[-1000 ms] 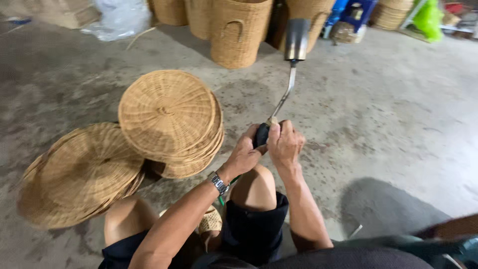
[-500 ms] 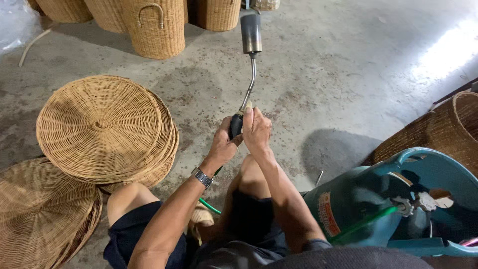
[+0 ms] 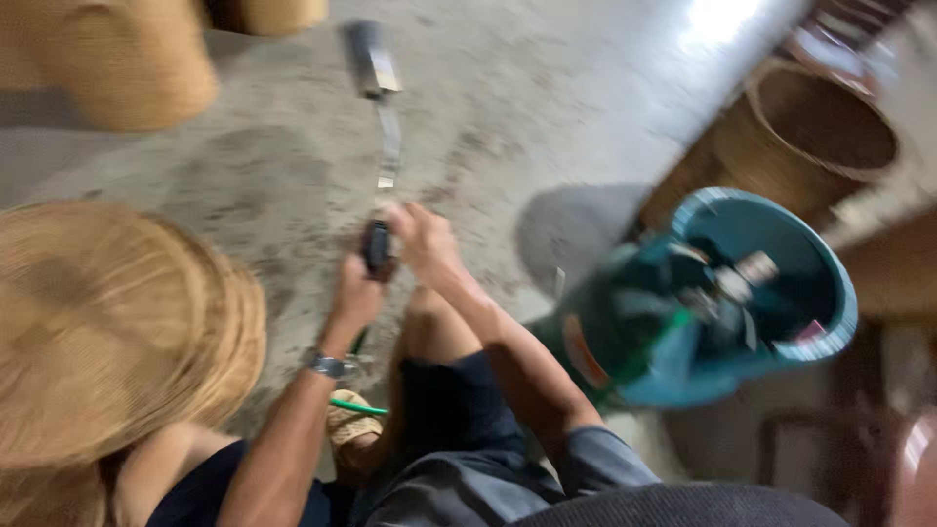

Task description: The person uses a handheld blowtorch to apply flame to the surface of round woven baskets. They hold the baskets with one hand and the torch with the other, moving the flame across the weave. The person is sitting on the floor surrounded by stacks of similar baskets.

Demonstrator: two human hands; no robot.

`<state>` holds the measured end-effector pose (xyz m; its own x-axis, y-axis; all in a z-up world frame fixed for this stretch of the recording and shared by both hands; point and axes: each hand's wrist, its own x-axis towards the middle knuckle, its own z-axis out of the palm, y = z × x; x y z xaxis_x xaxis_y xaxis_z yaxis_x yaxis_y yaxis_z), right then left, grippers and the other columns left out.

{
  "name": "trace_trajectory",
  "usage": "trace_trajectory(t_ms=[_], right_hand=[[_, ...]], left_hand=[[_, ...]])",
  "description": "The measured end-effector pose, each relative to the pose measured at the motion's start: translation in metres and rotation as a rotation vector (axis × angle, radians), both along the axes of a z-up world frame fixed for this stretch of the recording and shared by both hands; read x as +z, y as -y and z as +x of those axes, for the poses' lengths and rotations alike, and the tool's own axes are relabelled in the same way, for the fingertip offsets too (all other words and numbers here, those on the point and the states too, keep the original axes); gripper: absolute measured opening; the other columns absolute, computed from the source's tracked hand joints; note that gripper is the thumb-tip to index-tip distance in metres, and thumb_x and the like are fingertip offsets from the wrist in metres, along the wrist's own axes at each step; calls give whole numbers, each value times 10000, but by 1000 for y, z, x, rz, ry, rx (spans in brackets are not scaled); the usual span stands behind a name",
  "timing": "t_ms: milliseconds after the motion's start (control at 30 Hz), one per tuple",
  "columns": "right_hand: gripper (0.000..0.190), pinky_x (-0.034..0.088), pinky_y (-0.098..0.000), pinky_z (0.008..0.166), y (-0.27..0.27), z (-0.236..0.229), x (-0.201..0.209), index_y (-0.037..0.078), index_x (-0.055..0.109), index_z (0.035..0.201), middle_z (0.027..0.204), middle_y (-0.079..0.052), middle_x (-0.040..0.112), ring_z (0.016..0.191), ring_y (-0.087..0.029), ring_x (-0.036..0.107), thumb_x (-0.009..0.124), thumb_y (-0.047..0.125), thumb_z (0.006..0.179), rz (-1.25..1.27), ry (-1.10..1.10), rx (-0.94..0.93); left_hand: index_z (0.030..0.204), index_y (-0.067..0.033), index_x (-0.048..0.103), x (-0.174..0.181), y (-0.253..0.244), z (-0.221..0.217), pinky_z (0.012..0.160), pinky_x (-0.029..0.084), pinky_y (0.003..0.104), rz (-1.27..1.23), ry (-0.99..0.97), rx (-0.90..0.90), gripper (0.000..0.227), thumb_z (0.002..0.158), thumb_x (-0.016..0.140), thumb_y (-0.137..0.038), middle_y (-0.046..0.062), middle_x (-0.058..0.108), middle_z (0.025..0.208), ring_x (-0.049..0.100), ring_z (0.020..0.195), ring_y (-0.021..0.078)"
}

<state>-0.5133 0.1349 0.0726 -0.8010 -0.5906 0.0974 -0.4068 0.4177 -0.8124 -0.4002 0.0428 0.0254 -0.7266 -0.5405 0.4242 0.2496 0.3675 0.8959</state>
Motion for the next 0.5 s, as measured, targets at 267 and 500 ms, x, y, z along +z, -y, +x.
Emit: trace_trajectory(t_ms=[267, 500], right_hand=[[342, 572, -425, 833, -135, 26, 68, 32, 665, 1214, 1106, -189, 707, 969, -346, 716, 618, 313, 1025, -156, -374, 137], [243, 618, -370, 730, -302, 5, 137, 62, 698, 1204, 1115, -148, 730, 887, -252, 747, 623, 237, 1053, 171, -619, -233]], left_hand=[[1101, -55, 519, 22, -1, -10, 528, 481, 237, 256, 90, -96, 304, 940, 758, -152, -16, 555, 844, 545, 621, 68], [1019, -52, 507, 21, -1, -16, 512, 459, 239, 233, 135, -128, 292, 940, 770, -151, -7, 557, 807, 532, 605, 69]])
